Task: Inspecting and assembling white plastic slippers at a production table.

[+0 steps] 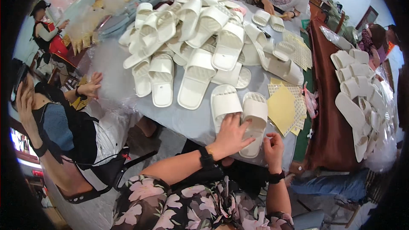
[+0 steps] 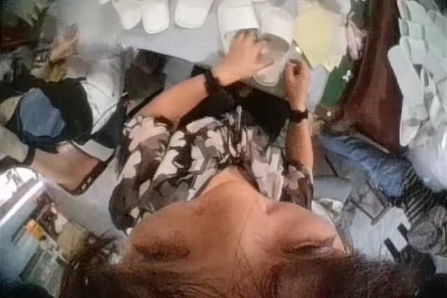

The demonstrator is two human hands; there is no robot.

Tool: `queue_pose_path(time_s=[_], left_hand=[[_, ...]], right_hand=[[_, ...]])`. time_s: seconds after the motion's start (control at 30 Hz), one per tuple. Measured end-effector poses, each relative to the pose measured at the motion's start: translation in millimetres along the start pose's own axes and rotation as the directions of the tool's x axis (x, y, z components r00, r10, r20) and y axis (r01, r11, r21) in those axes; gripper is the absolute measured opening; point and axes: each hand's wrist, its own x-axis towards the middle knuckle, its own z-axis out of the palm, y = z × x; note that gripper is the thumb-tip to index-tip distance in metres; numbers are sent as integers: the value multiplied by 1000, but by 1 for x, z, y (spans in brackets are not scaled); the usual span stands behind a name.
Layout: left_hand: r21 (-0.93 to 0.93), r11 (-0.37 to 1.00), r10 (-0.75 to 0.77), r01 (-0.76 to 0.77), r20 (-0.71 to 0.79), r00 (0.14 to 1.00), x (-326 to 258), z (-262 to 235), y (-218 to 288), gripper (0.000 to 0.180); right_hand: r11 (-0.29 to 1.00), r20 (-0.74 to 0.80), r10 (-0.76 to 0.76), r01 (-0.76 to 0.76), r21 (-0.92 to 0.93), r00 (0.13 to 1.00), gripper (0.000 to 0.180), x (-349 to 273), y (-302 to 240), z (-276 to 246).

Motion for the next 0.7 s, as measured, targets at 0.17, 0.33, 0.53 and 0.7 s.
queue_pose_path(time_s=[0.17, 0.33, 0.53, 0.7], left_hand=[[134, 991, -23, 27, -32, 999, 5, 12, -3, 68], [63, 997, -37, 36, 7, 999, -5, -9, 0, 67], [-52, 993, 100, -110, -160, 982, 5, -94, -6, 56], [49, 999, 0, 14, -284, 959, 88, -181, -13, 64]], right_hand=[[998, -30, -3, 5, 60, 1000, 10, 2, 3, 1], [995, -37, 27, -24, 96, 999, 9, 2, 11, -1], [988, -8, 21, -20, 154, 1000, 11, 2, 9, 1], [996, -8, 13, -12, 85, 1000, 6, 0, 13, -5]])
